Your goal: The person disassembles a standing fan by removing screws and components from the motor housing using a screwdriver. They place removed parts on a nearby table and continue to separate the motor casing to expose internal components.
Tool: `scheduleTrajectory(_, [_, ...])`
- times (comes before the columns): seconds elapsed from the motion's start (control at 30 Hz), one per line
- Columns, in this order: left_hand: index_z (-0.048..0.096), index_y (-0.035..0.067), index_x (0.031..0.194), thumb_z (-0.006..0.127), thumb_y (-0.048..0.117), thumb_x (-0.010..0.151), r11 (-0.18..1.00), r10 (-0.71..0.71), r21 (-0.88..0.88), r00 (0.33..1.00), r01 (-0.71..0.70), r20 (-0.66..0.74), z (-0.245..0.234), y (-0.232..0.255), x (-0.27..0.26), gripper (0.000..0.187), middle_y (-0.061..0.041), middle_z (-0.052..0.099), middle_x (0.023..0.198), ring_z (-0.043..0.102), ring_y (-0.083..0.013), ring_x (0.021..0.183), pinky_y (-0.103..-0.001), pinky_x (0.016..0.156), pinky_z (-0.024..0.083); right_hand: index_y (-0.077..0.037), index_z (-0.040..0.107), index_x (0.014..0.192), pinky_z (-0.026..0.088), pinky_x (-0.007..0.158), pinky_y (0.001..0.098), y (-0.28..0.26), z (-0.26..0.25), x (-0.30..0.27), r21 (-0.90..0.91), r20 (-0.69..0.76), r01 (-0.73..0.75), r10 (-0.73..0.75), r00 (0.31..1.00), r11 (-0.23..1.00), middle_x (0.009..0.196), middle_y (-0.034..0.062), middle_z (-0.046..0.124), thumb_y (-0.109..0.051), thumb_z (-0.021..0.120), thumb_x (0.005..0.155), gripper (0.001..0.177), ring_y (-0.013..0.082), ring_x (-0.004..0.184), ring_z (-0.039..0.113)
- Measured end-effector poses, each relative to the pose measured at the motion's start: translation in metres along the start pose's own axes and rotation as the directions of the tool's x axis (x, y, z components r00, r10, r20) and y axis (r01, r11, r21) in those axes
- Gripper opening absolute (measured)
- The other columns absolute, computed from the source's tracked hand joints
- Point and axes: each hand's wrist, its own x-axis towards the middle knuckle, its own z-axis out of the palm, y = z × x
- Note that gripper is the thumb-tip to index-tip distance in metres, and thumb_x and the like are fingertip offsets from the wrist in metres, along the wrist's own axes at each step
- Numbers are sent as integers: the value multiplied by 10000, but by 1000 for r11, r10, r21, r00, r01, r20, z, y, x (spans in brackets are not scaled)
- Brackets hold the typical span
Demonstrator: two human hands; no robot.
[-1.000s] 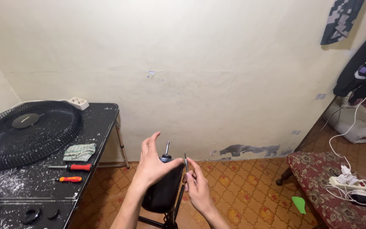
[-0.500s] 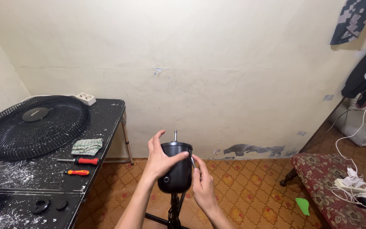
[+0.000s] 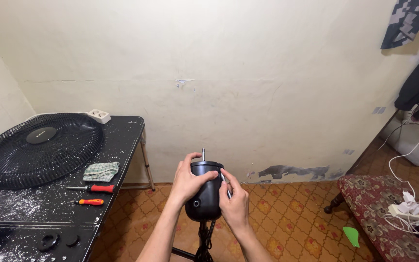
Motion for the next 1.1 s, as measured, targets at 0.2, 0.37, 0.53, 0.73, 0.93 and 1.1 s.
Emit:
scheduleTrajectory(0.2, [596,197,1329,884,465,585,1000,8,2,1000,-8,-24,3,-2,4,842,-172,590,1202,694,-315,1052,-416,842,608,-36,650,1221,561,600,335,-7,3,6,-8,-6,20,-20,1000,1000,744,162,750,-111,588,948,290,185,669,752])
scheduleTrajectory(0.37, [612,204,1318,883,475,599,1000,15,26,999,-15,-29,8,-6,10,815,-163,597,1183,673,-311,1071,-420,870,583,-41,645,1219,576,626,385,-12,3,13,-68,16,0,1,1000,998,799,209,759,-127,570,956,287,274,718,790])
scheduleTrajectory(0.53, [645,154,1234,873,492,623,999,44,-1,998,-45,-34,7,-10,10,735,-147,585,1156,681,-297,1050,-412,862,599,-66,708,1178,559,606,400,-13,-14,37,-210,142,48,-18,990,976,750,200,740,-158,610,920,291,261,620,733])
scheduleTrajectory(0.73, [601,112,1189,862,509,627,1000,6,17,999,-7,40,1,-11,6,736,-152,547,1158,675,-297,1041,-419,835,618,-104,734,1193,397,472,307,-11,-58,93,-168,611,-139,214,763,976,720,-3,719,-249,626,950,302,104,489,444])
scheduleTrajectory(0.93, [588,104,1186,842,533,633,995,43,83,998,-47,46,-1,0,3,745,-149,541,1173,633,-313,1093,-446,870,584,-94,691,1258,332,470,274,2,-61,99,-54,698,-206,184,692,977,623,-72,496,-234,609,996,309,49,519,383])
scheduleTrajectory(1.1, [736,165,1097,784,503,704,828,392,427,920,-364,26,-6,13,8,521,-56,646,1128,567,-306,1182,-501,982,390,-108,640,1291,329,459,271,19,-27,31,-24,344,-166,164,925,986,576,-46,515,-187,544,993,322,53,495,421])
